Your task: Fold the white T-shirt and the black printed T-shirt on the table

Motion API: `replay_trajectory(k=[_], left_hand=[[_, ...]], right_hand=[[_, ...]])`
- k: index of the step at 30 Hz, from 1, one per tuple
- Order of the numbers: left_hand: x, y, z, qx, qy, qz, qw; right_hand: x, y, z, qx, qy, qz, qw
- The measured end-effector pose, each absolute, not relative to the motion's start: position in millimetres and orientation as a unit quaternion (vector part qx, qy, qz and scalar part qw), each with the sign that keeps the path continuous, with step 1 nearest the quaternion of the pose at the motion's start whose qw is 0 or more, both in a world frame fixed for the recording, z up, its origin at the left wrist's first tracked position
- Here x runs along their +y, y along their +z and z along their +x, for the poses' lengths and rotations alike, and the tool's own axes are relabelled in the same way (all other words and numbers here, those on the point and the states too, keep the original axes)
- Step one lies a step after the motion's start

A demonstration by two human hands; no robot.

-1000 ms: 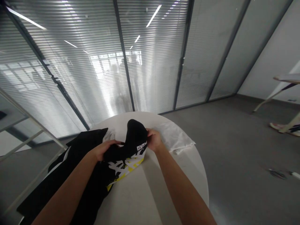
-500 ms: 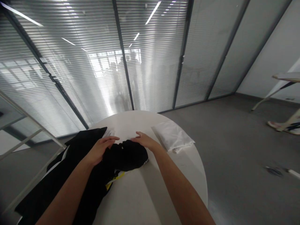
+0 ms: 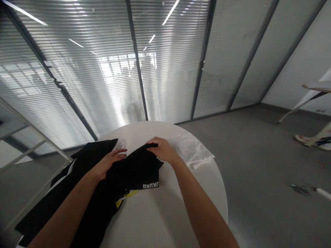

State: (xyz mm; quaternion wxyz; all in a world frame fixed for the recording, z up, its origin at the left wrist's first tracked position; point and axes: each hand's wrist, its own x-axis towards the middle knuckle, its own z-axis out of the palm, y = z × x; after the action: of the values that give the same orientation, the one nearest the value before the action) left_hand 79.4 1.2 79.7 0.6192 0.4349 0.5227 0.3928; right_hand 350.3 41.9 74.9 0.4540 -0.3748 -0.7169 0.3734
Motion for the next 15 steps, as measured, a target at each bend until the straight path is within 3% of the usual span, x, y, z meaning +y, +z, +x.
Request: replay_trajectory(k=[4,7,15], left_hand=[[-6,93,86,0.518,0.254,0.543,0.610],[-7,104,82,0.530,0.181,0.645,0.520],[-11,148,68,0.559,0.323,0.738,0.196]], right_hand=[[35,82,346,-0.752,0.273,-0.366,0.476],[35,82,351,-0.781,0.230,-0.378,0.441],[37,84,386,-0.838,0.372,-0.358,0.175]])
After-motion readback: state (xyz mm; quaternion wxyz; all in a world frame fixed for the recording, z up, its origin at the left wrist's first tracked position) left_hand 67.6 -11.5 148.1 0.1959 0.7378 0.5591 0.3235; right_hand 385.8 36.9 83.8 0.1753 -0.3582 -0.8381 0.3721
